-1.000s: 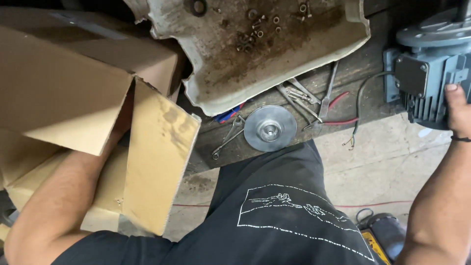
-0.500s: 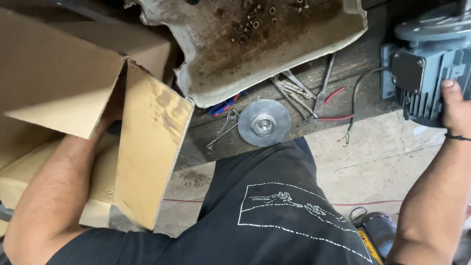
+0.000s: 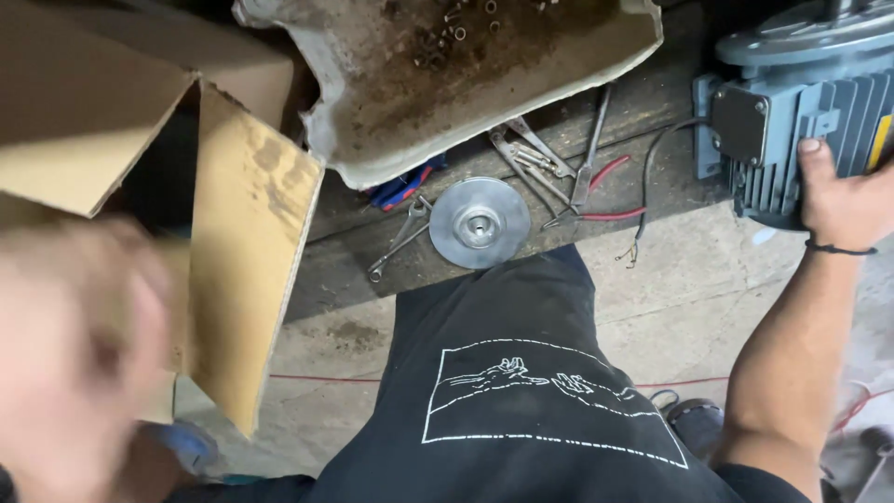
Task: Repairing an electric motor using a hammer, pliers, and screwdriver on a workbench
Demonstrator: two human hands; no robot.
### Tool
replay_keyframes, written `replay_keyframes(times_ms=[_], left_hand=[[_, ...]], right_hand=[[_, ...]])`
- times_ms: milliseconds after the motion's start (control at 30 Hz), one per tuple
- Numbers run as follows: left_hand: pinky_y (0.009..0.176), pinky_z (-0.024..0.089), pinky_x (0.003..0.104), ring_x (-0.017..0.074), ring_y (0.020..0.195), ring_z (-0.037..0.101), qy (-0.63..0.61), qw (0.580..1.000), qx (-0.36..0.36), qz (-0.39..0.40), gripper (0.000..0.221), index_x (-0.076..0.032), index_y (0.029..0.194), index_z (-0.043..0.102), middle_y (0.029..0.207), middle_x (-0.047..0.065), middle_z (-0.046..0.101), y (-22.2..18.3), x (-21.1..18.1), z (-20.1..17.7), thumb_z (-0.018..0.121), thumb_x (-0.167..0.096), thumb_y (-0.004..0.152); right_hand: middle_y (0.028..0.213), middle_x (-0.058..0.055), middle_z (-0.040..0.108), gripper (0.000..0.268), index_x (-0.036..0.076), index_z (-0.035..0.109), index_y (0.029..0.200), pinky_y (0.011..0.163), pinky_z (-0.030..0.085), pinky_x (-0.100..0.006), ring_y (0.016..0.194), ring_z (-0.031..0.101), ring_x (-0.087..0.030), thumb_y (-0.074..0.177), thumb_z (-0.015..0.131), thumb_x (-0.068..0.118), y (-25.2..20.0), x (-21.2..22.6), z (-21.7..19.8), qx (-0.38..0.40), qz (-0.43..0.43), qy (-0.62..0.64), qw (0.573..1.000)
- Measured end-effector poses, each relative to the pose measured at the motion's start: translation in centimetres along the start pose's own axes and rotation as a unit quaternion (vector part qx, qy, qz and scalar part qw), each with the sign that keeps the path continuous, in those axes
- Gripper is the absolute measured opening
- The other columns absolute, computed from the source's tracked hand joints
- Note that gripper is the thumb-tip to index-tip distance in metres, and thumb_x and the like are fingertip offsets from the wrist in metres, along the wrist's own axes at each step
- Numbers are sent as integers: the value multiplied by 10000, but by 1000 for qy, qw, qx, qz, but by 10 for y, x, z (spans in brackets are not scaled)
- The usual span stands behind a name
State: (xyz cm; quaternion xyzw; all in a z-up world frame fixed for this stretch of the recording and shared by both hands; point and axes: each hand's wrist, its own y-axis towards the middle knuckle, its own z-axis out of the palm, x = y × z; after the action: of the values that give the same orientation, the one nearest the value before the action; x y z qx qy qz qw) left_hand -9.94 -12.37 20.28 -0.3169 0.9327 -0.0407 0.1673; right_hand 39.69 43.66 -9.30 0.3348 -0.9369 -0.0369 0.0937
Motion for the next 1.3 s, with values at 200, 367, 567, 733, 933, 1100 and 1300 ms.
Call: replay_keyframes(times_ms=[200, 367, 567, 733, 933, 1100, 1300], left_hand=[[994, 519, 437, 236, 1075, 688, -184, 929, 107, 303, 414, -164, 1298, 652, 1221, 43, 711, 2, -91, 43, 525, -460, 1038], [1124, 391, 485, 329, 1410, 479, -1, 990, 63, 129, 781, -115, 1537, 458, 1576, 158, 455, 70, -140, 170, 763, -458, 905], [780, 491, 449, 296, 900, 665, 88, 990, -68, -82, 424, -186, 1198, 664, 1023, 71, 689, 151, -139, 327, 768, -434, 871], [919, 462, 426, 206, 890, 727, 77, 978, -195, -19, 221, -280, 1078, 763, 1090, -41, 788, 146, -145, 346, 619, -201, 931], [839, 494, 381, 195, 931, 694, 114, 967, -224, 33, 173, -225, 1072, 737, 1093, -20, 783, 138, -161, 354, 680, -233, 909], [1029, 467, 451, 218, 1121, 713, 69, 982, -171, 41, 266, -232, 1153, 718, 1186, -10, 761, 126, -213, 364, 637, -191, 903], [855, 496, 390, 218, 1054, 718, -43, 996, -65, 32, 259, -258, 1230, 688, 1211, -26, 760, 138, -235, 333, 589, -340, 1004]], right_hand=[[1232, -305, 741, 707, -74, 633, 1371, 804, 563, -528, 1059, 715, -486, 1078, 965, 478, 2, 15, -4, -6, 5, -43, 999], [1481, -338, 555, 827, -67, 427, 1536, 1057, 424, -607, 1307, 550, -553, 1062, 742, 533, 26, 79, -51, -36, -92, 6, 995], [1552, -340, 431, 908, -73, 343, 1558, 1176, 385, -616, 1435, 447, -531, 1054, 516, 661, 40, 105, -76, -19, -128, 67, 989], [1595, -362, 356, 960, -57, 272, 1594, 1214, 307, -620, 1477, 372, -544, 1037, 503, 690, 40, 98, -74, 28, -109, 61, 992], [1625, -338, 310, 1012, -77, 239, 1598, 1211, 303, -646, 1503, 333, -527, 1011, 497, 706, 44, 99, -75, 61, -103, 42, 992], [1622, -344, 310, 1021, -82, 221, 1596, 1223, 293, -635, 1505, 325, -520, 1003, 541, 685, 45, 98, -77, 76, -103, 32, 991], [1618, -360, 290, 997, -70, 216, 1598, 1249, 306, -638, 1516, 322, -539, 1015, 524, 678, 49, 95, -71, 69, -112, 46, 990]])
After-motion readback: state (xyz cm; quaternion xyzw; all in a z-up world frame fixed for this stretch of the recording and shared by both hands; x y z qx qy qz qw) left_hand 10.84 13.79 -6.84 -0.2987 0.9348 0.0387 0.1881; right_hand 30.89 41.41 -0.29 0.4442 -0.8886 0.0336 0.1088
